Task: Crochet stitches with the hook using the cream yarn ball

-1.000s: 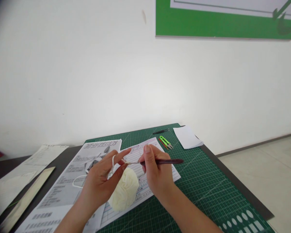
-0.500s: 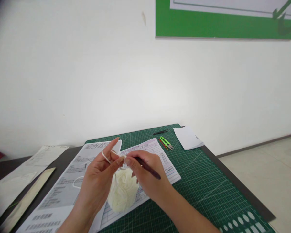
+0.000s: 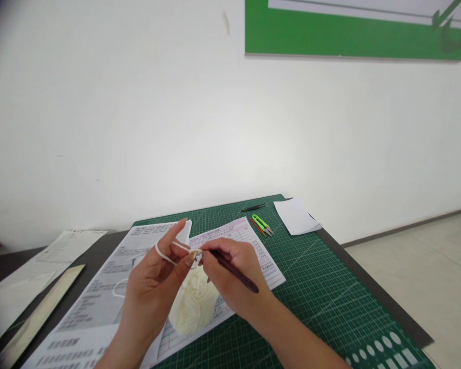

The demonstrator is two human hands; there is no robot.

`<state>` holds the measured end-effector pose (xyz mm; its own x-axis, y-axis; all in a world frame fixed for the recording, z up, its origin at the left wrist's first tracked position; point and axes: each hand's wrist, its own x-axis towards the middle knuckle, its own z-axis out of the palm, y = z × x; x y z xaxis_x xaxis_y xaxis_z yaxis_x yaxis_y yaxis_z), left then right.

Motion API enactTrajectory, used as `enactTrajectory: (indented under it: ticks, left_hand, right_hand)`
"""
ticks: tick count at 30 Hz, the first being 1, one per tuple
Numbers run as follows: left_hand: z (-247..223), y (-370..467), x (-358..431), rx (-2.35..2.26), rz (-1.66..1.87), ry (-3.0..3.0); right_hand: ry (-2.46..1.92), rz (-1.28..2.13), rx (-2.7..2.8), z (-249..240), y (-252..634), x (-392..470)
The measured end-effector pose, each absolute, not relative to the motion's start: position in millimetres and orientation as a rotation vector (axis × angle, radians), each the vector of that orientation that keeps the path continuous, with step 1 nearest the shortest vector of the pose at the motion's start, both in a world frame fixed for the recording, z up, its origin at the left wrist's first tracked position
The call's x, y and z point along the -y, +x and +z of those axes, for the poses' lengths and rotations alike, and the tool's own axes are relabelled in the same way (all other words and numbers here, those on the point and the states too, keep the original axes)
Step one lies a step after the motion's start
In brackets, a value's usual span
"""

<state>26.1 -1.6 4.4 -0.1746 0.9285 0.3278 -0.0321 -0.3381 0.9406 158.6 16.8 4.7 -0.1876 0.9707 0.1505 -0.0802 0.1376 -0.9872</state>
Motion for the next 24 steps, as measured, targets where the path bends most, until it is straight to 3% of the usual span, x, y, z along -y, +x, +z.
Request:
enactTrajectory:
  ticks: [11, 24]
  left_hand:
    - [3.0, 16.9, -4.9, -1.052, 1.571, 1.387]
    - [24.4, -9.5, -17.2, -0.985, 1.950, 0.951]
  right_hand:
    - [-0.985, 1.147, 1.475, 5.7, 160.9, -16.2]
    - [-1.009, 1.306, 1.380, 13.1, 161.5, -16.7]
